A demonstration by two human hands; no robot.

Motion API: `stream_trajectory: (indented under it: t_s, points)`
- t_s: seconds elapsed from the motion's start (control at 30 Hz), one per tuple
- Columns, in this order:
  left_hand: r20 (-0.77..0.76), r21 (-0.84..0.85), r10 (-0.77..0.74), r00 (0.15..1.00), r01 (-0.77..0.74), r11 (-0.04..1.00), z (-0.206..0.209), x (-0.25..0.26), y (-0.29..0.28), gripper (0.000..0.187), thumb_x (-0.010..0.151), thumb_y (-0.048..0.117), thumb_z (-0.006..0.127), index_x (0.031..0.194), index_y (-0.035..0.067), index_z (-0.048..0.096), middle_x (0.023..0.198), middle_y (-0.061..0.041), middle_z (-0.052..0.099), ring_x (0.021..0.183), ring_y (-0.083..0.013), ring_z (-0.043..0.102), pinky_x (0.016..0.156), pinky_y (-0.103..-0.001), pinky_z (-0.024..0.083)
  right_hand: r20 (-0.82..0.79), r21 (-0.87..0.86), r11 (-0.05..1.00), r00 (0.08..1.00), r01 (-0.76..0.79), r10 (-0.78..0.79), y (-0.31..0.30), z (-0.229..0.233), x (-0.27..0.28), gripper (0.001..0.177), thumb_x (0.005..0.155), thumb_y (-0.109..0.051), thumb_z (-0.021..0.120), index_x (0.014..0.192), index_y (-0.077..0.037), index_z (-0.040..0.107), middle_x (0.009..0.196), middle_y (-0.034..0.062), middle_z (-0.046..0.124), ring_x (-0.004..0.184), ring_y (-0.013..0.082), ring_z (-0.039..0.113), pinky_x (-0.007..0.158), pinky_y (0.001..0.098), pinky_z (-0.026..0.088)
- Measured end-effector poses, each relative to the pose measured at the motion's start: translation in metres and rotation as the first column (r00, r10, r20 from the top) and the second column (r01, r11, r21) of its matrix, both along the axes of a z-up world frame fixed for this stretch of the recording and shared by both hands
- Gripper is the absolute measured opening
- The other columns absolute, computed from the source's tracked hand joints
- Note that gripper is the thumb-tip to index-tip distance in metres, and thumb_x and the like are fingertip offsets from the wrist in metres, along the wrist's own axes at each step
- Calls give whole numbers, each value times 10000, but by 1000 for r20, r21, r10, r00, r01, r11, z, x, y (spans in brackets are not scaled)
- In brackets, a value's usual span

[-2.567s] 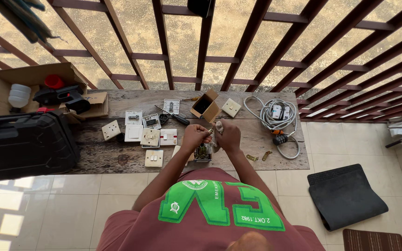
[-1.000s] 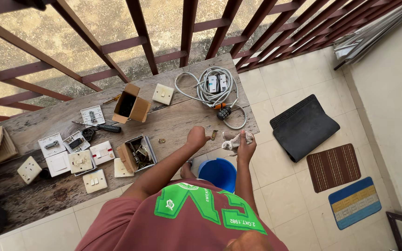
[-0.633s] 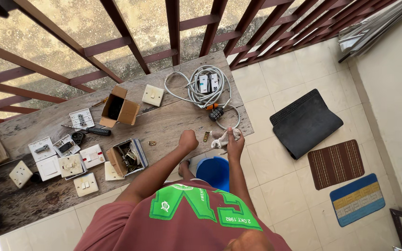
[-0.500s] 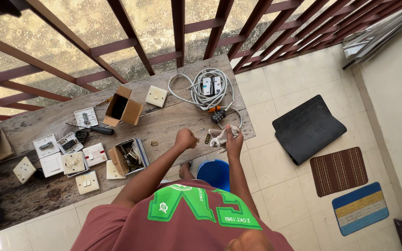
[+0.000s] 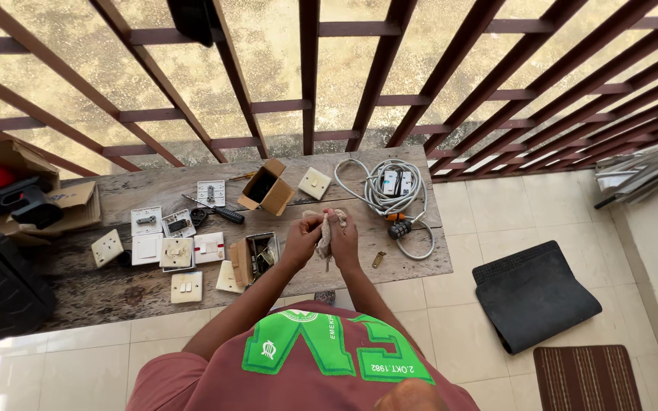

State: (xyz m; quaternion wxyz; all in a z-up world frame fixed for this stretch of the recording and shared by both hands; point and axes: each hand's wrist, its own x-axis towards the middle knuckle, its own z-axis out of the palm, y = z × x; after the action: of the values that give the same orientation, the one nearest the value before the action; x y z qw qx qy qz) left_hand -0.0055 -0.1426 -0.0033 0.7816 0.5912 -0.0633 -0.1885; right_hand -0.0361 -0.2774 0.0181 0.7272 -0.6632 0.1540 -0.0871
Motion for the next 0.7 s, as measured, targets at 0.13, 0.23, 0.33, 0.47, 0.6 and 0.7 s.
stream_trajectory:
  t_s: [0.13, 0.23, 0.33, 0.47, 0.6, 0.7]
  points:
    - [28, -72, -1, 1000, 3, 997, 21, 2, 41, 212, 1007, 112, 655, 1099, -48, 757, 855, 2, 715, 715, -32, 592, 645, -203, 469, 56, -53, 989, 988, -138, 141, 32, 29, 20, 345, 1027, -374, 632, 960, -37, 670, 759, 8, 634, 666, 62, 552, 581, 255, 468]
    - [81, -93, -21, 997, 28, 995, 35, 1, 69, 197, 1006, 119, 673, 1058, -52, 753, 793, -11, 697, 658, -57, 608, 600, -218, 485, 8, 251, 939, 970, -236, 242, 47, 40, 36, 297, 1008, -327, 661, 972, -33, 657, 748, 25, 647, 602, 102, 588, 528, 281, 483]
    - [137, -90, -10, 991, 23, 996, 44, -6, 93, 194, 995, 115, 689, 1066, -54, 753, 810, -19, 712, 665, -60, 616, 602, -209, 473, -136, 545, 815, 938, -199, 320, 58, 48, 36, 259, 956, -283, 713, 1021, -39, 652, 762, 69, 680, 576, 169, 647, 485, 330, 517]
    - [145, -102, 10, 989, 5, 995, 47, -11, 120, 196, 964, 103, 701, 1086, -43, 747, 829, -26, 746, 677, -59, 623, 619, -207, 477, -291, 707, 694, 839, -135, 460, 79, 52, 43, 427, 887, -387, 754, 1001, 3, 622, 697, 144, 677, 478, 260, 651, 388, 383, 529]
    - [179, -87, 79, 981, -64, 994, 32, -2, 139, 186, 989, 89, 688, 1086, -61, 740, 854, -38, 744, 699, -66, 629, 646, -236, 519, -33, 449, 853, 948, -268, 315, 107, 40, 43, 363, 936, -319, 779, 1031, 9, 657, 793, 107, 702, 625, 194, 665, 534, 330, 542]
    - [242, -46, 107, 964, -99, 994, 25, 0, 148, 176, 987, 68, 654, 1100, -51, 718, 880, -30, 738, 731, -60, 636, 666, -242, 534, 306, -311, 928, 903, -206, 303, 122, 37, 37, 381, 995, -314, 782, 1081, 48, 697, 883, 83, 728, 784, 114, 668, 673, 267, 547]
